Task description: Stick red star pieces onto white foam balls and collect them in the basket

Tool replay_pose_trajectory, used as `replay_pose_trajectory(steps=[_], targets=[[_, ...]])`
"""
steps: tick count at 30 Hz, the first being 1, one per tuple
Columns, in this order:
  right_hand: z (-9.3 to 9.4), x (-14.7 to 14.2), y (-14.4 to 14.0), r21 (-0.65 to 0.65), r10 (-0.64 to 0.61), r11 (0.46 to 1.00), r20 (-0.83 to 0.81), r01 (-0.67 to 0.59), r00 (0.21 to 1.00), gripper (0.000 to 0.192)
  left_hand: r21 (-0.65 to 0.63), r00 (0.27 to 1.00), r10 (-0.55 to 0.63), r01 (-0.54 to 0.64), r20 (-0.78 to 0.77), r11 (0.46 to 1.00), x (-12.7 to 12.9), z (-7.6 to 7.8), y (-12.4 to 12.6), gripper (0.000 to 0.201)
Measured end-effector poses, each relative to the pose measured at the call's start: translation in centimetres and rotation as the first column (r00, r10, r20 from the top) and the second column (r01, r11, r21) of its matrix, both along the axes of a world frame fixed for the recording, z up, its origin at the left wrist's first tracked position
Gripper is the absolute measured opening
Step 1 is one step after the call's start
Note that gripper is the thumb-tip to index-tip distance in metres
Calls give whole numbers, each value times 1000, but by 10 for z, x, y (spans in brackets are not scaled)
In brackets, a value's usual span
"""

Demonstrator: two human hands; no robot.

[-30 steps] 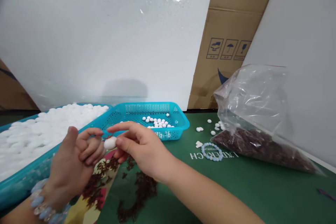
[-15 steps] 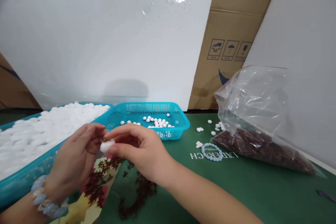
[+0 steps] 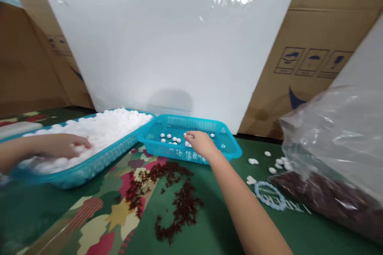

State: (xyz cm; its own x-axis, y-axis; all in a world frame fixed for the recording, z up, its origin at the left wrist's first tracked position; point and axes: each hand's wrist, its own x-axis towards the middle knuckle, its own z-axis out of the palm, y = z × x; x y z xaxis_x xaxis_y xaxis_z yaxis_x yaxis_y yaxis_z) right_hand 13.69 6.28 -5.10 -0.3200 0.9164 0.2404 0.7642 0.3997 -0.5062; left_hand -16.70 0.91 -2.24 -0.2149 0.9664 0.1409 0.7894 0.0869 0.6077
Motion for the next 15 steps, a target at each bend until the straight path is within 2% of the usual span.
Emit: replay_pose_trajectory(steps=[3,5,7,9,10,12,14,15], targets=[[-1,0,-2,23,-33,999,82,32,996,27,-228,977,-62,14,-204,974,0,0,-5,15],[5,-1,-11,67,-32,997,113,25,993,29,-310,948,-82,-18,-307,950,2,6,-7,16],[12,-4,-23,80,46,995,140,-57,989,27,-352,919,-81,-66,-387,934,5,11,-9,16],[15,-10,-36,31,193,979,180,-202,965,23,-362,894,-78,-98,-441,927,6,15,-11,16],[14,-14,-42,-16,286,957,216,-289,934,21,-358,885,-79,-103,-459,928,7,15,-12,16],[8,-21,-52,-137,469,883,325,-449,821,21,-336,872,-79,-101,-483,936,6,15,-13,16],[0,-27,-58,-241,576,815,422,-526,700,25,-310,870,-81,-86,-487,947,5,12,-14,18],[-5,-30,-59,-268,594,802,453,-533,665,27,-300,873,-81,-77,-482,951,4,10,-15,18]])
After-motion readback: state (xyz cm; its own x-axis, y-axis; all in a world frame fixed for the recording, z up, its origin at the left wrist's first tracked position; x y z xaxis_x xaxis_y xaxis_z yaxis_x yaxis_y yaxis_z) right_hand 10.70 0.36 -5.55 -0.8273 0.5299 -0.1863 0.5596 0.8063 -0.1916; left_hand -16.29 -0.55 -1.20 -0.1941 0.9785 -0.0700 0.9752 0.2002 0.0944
